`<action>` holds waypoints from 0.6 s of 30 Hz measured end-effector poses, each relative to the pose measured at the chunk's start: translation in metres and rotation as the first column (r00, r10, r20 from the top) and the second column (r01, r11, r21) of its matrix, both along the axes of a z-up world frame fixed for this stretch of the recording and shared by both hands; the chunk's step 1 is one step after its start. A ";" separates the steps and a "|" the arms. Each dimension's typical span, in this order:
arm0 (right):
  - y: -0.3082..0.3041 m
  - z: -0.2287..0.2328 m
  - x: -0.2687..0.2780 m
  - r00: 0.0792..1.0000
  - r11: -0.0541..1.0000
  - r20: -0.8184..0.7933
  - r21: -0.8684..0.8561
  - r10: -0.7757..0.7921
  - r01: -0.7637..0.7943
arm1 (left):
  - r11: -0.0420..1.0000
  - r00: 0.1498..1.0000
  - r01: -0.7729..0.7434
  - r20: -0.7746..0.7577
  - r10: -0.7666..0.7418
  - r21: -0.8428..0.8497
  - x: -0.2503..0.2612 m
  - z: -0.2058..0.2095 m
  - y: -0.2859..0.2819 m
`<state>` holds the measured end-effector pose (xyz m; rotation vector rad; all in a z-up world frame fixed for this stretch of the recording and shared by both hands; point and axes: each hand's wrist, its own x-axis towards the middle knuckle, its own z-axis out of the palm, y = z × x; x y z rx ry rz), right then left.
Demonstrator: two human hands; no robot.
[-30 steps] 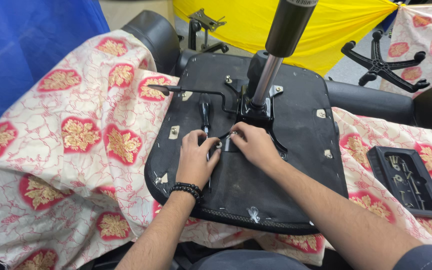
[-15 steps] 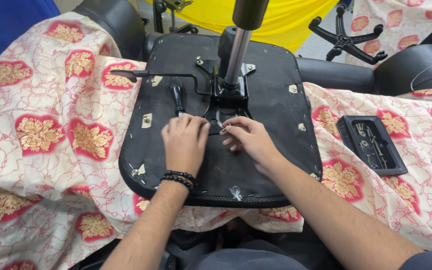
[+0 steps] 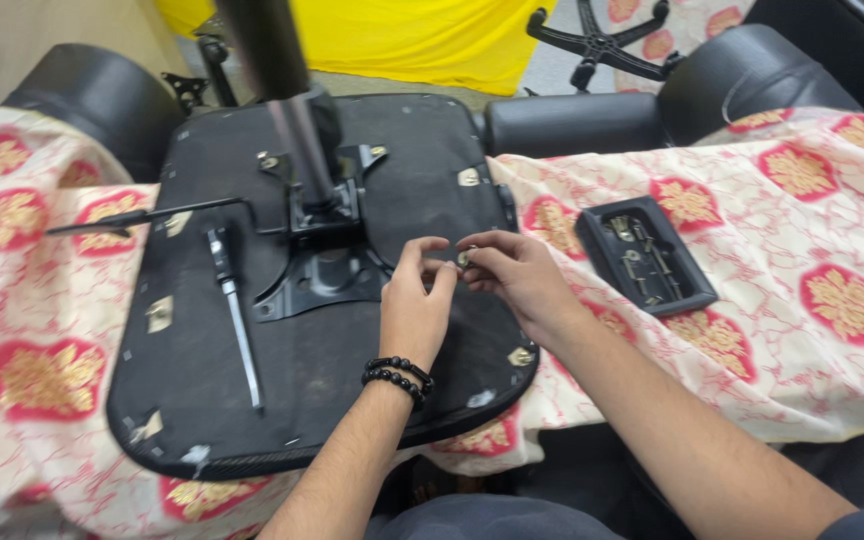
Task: The person uses a screwdriver to remove screws from the underside of an office chair seat, detaching the gas-lift mechanism and base plate. The person then removes additional screws from the seat corners and sets the tools aside.
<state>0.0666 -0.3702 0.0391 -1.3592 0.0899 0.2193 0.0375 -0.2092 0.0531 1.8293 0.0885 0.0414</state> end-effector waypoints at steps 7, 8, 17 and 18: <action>-0.155 -0.033 0.023 0.973 0.939 0.078 -0.256 -0.216 0.229 | 0.984 0.982 0.173 0.072 -0.176 0.042 0.009 -0.014 -0.070; -0.174 -0.040 0.027 0.967 0.898 0.074 -0.359 -0.244 0.254 | 0.982 0.980 0.185 0.058 -0.188 0.047 0.010 -0.016 -0.077; -0.246 -0.089 0.050 0.958 0.174 0.288 -0.942 -0.014 0.286 | 0.992 0.992 0.123 0.017 -0.124 0.035 0.007 -0.019 -0.103; -0.245 -0.089 0.051 0.945 0.153 0.326 -0.934 -0.002 0.323 | 0.993 0.994 0.111 0.003 -0.112 0.044 0.006 -0.017 -0.103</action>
